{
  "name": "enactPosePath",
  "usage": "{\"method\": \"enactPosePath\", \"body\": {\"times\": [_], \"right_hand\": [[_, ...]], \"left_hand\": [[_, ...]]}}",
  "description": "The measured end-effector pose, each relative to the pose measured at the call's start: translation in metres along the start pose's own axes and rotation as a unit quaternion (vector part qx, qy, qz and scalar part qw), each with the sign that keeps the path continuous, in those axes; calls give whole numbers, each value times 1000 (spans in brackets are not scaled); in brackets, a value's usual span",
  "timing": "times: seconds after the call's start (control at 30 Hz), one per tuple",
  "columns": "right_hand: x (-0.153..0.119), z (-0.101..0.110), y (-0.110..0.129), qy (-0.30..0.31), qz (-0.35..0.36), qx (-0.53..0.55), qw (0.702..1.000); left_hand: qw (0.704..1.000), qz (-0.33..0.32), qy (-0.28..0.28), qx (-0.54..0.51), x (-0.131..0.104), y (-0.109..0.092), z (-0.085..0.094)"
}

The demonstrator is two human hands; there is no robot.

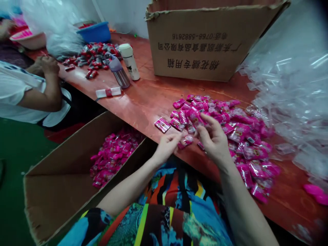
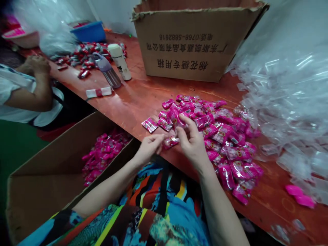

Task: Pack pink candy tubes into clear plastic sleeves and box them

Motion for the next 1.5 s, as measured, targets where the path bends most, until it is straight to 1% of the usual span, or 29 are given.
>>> {"method": "enactPosePath", "body": {"times": [0.03, 0.07, 0.1, 0.13, 0.17, 0.2, 0.23, 0.3, 0.33, 0.37, 0.43, 0.53, 0.63, 0.7, 0.77, 0.8, 0.87, 0.9, 0.97, 1.0, 1.07, 1.13, 1.2, 1.27, 1.3, 1.33, 1.4, 1.47, 1.5], "right_hand": [[10, 5, 6, -15, 54, -102, 993], [19, 9, 10, -39, 96, -205, 973], [26, 12, 11, -71, 124, -294, 945], [29, 13, 10, -93, 136, -356, 920], [28, 11, 7, -102, 144, -395, 902], [23, 6, 2, -90, 152, -416, 892], [14, -3, -4, -54, 163, -423, 890], [-9, -24, -22, 67, 201, -407, 888], [-20, -34, -32, 101, 213, -409, 882], [-28, -41, -42, 106, 226, -403, 881], [-31, -51, -61, 96, 249, -384, 884], [-11, -58, -76, 83, 253, -372, 889], [13, -62, -72, 70, 221, -396, 888], [21, -64, -63, 20, 172, -417, 892], [19, -67, -54, -34, 133, -377, 916], [15, -69, -50, -41, 121, -326, 937], [3, -71, -46, -23, 61, -180, 982], [-5, -68, -45, -20, 34, -109, 993], [-22, -50, -41, -38, -1, -14, 999], [-33, -34, -39, -68, -8, 3, 998], [-59, 12, -37, -174, -8, -13, 985], [-89, 69, -38, -315, -1, -68, 947], [-119, 127, -43, -436, 0, -149, 887], [-144, 174, -48, -493, -14, -252, 833], [-153, 190, -50, -486, -31, -299, 821], [-161, 202, -52, -483, -40, -323, 813], [-174, 210, -52, -484, -60, -384, 784], [-180, 200, -49, -486, -68, -472, 733], [-180, 191, -49, -467, -68, -519, 713]], "left_hand": [[992, -60, -90, 66, 4, -2, 16], [969, -114, -172, 135, 9, -3, 32], [939, -151, -222, 216, 16, -4, 44], [907, -171, -247, 293, 23, -3, 54], [880, -183, -252, 359, 29, -1, 60], [856, -191, -239, 417, 34, 1, 64], [835, -197, -221, 465, 37, 3, 64], [800, -205, -189, 531, 38, 7, 61], [788, -205, -176, 554, 37, 8, 58], [780, -201, -175, 566, 37, 10, 56], [771, -195, -188, 576, 36, 13, 54], [770, -209, -194, 571, 33, 16, 55], [788, -244, -193, 531, 25, 17, 59], [807, -272, -204, 482, 22, 18, 61], [822, -295, -236, 425, 21, 19, 60], [826, -312, -247, 400, 21, 20, 56], [830, -362, -221, 364, 21, 18, 39], [827, -394, -194, 352, 19, 17, 27], [813, -456, -120, 341, 15, 13, -3], [802, -483, -83, 342, 13, 12, -18], [772, -525, -16, 357, 9, 12, -48], [733, -556, 43, 388, 8, 14, -75], [693, -582, 93, 416, 8, 19, -97], [661, -603, 137, 425, 7, 24, -117], [648, -611, 155, 427, 5, 26, -124], [637, -617, 171, 429, 4, 28, -130], [619, -621, 192, 441, -1, 29, -136], [615, -612, 191, 459, -4, 27, -131], [623, -599, 179, 469, -3, 24, -126]]}}
Point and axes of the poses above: each hand's wrist, its own x-axis towards the middle knuckle, its own z-axis out of the back of the hand, y = z × x, the point moved 2 cm from there along x, towards the middle knuckle, and after that the axes turned 2 degrees about z, right-handed, at the moved point
